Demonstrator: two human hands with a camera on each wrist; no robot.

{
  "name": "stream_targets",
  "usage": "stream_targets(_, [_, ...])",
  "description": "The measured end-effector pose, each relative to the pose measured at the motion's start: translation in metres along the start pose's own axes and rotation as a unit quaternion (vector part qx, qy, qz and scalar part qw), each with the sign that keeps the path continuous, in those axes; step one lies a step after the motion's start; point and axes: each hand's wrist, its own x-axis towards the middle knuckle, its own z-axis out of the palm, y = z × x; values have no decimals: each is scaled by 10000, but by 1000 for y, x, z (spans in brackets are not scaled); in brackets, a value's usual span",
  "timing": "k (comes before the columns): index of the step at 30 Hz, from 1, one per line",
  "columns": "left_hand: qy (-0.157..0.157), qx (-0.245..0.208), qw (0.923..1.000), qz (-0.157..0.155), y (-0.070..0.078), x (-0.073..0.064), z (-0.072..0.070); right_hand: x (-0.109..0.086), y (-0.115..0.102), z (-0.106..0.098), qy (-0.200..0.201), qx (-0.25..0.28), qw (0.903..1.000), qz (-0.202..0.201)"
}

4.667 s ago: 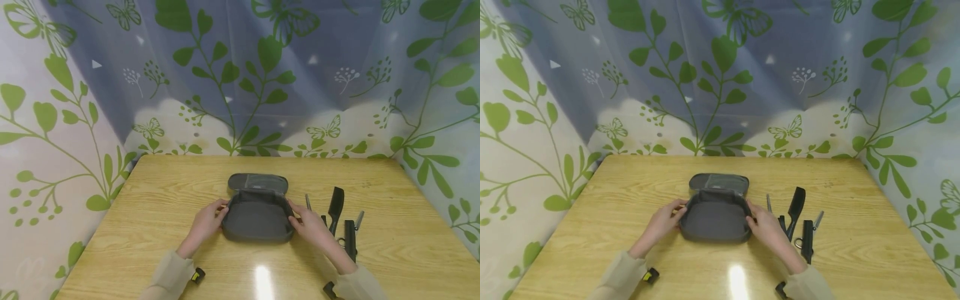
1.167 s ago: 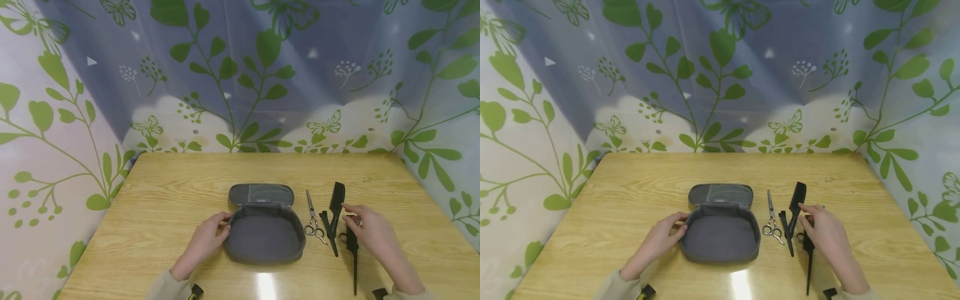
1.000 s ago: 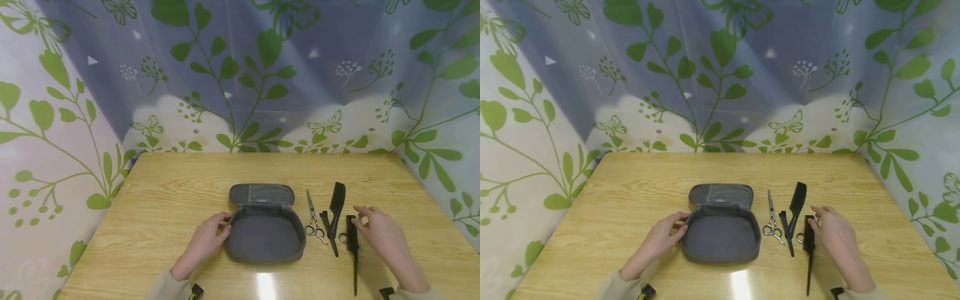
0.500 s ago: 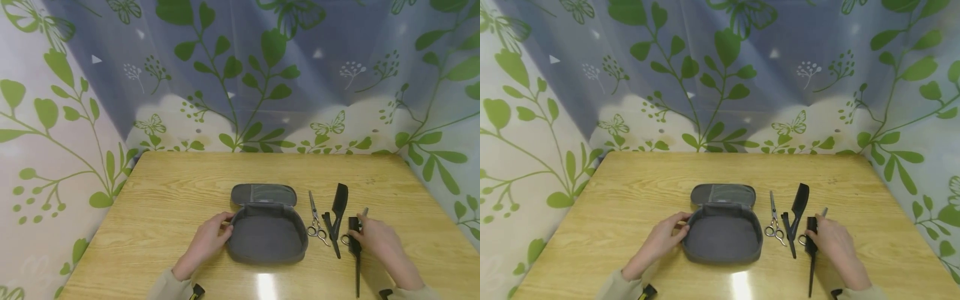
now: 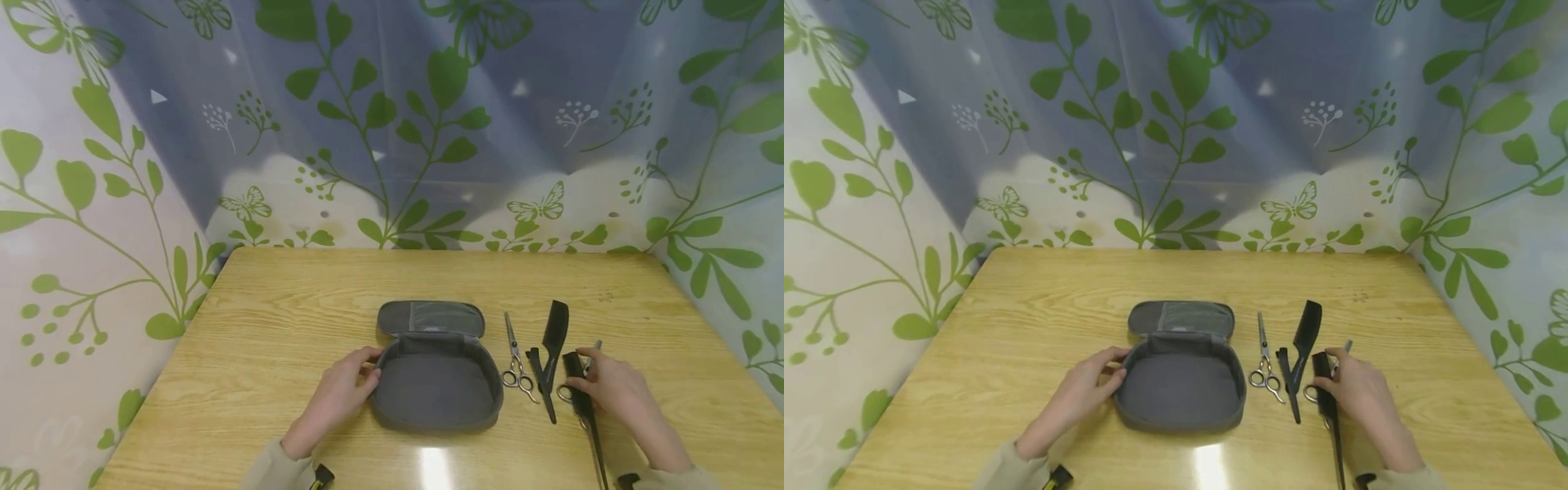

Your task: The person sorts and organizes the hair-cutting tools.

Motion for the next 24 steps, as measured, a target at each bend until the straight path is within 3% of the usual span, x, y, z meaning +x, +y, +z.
stream_targets(12, [-3,34,10000,71,-3,2,2,-4,-4,-1,82,328,9994,-84])
stream_targets(24, [12,78,10000,-26,-4,2,0,-13,-26,-18,959,402,9922,-688])
